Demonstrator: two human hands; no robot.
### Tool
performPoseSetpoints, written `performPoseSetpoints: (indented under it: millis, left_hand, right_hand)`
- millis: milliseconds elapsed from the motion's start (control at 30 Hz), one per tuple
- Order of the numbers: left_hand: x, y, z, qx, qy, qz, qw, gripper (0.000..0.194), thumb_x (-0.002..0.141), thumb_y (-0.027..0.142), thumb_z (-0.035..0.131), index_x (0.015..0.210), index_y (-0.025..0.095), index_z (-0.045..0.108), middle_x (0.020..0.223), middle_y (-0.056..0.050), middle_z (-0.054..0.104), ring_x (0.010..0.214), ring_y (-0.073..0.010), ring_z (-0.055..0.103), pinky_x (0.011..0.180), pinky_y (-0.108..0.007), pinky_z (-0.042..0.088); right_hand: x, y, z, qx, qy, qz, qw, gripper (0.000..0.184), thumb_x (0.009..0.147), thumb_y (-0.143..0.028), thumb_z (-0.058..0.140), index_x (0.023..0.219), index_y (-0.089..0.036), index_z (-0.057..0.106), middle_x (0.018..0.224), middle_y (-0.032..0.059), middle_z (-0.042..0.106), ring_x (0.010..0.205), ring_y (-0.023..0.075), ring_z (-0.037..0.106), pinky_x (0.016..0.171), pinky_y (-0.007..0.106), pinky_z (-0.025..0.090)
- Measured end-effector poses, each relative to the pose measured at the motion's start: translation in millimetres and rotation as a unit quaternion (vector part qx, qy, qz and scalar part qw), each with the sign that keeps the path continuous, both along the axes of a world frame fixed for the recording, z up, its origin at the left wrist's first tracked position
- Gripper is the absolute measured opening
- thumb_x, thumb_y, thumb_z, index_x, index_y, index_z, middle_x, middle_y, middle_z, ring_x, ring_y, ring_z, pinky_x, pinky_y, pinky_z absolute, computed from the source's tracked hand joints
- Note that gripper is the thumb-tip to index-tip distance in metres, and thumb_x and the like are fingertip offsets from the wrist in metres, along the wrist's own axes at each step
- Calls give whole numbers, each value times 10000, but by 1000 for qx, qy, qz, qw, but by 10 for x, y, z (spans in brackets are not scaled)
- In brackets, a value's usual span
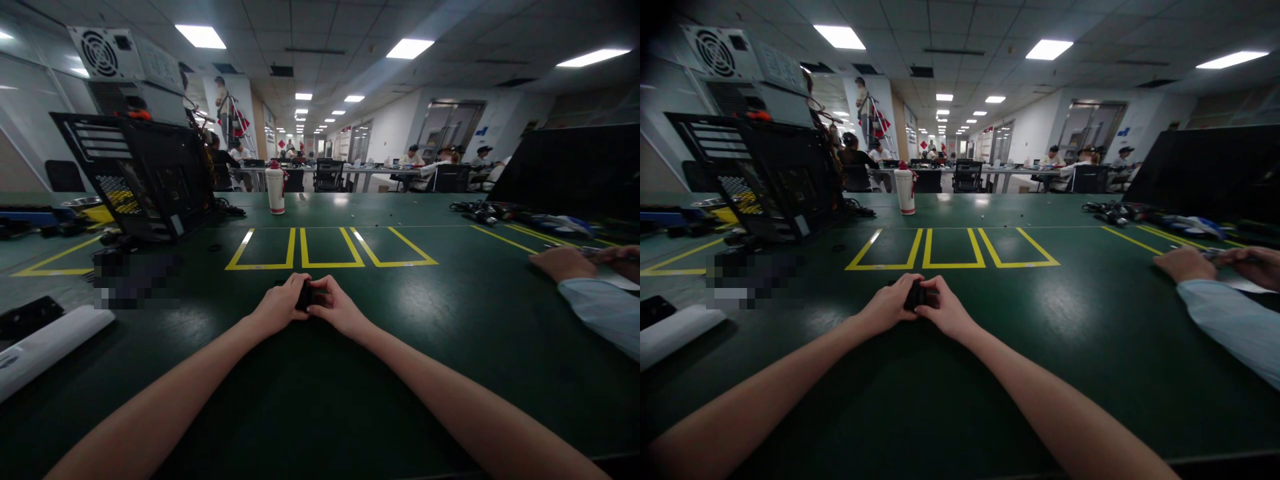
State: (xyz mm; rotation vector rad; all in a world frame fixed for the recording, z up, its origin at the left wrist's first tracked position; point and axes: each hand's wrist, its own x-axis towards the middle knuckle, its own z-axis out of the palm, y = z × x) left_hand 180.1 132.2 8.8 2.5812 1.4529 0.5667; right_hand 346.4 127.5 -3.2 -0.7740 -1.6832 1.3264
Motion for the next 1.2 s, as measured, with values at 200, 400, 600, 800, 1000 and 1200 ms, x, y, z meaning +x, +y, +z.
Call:
performPoseSetpoints:
  millis: [200, 400, 600, 800, 1000, 1200]
  left_hand:
    - [18, -8, 16, -14, -7, 3, 1000, 595, 682, 327, 627, 1162, 229, 290, 1180, -65, 435, 971, -248, 549, 764, -354, 453]
    - [13, -2, 6, -9, -5, -1, 1000, 599, 684, 323, 630, 1163, 227, 284, 1171, -60, 443, 940, -240, 562, 738, -346, 460]
    - [10, 11, -5, -11, -1, 7, 1000, 601, 666, 281, 645, 1153, 233, 296, 1167, -56, 446, 957, -249, 556, 763, -356, 450]
    - [14, -10, 23, -14, -14, -5, 1000, 586, 688, 343, 626, 1160, 228, 299, 1161, -59, 452, 961, -241, 555, 770, -350, 452]
    - [7, -3, 18, -15, -14, -3, 1000, 583, 679, 324, 635, 1149, 231, 303, 1163, -54, 447, 946, -239, 559, 767, -355, 452]
    - [-3, 3, 22, -18, -26, -12, 999, 576, 689, 311, 621, 1158, 235, 295, 1164, -53, 444, 932, -230, 561, 755, -341, 458]
  right_hand:
    - [-11, 1, 0, 3, -9, -35, 999, 230, 738, -255, 564, 944, -213, 472, 1009, 31, 527, 924, 171, 556, 773, 349, 489]
    - [7, 27, 29, -38, -31, -29, 998, 325, 711, -213, 593, 1011, -189, 471, 1049, 60, 524, 1003, 190, 525, 871, 391, 439]
    - [-18, 22, -29, -10, 22, -6, 1000, 306, 688, -217, 618, 942, -213, 446, 1033, 22, 511, 936, 160, 557, 820, 347, 466]
    - [-19, 24, 16, -12, -11, -46, 999, 262, 722, -276, 585, 950, -205, 475, 1002, 38, 527, 897, 168, 556, 768, 345, 482]
    - [7, 35, 47, -43, -15, -18, 999, 301, 712, -216, 594, 989, -190, 479, 1030, 50, 524, 979, 185, 534, 865, 387, 436]
    - [-6, 3, -4, -25, 23, 3, 999, 285, 707, -237, 607, 944, -221, 449, 1031, 22, 514, 967, 177, 543, 835, 371, 459]
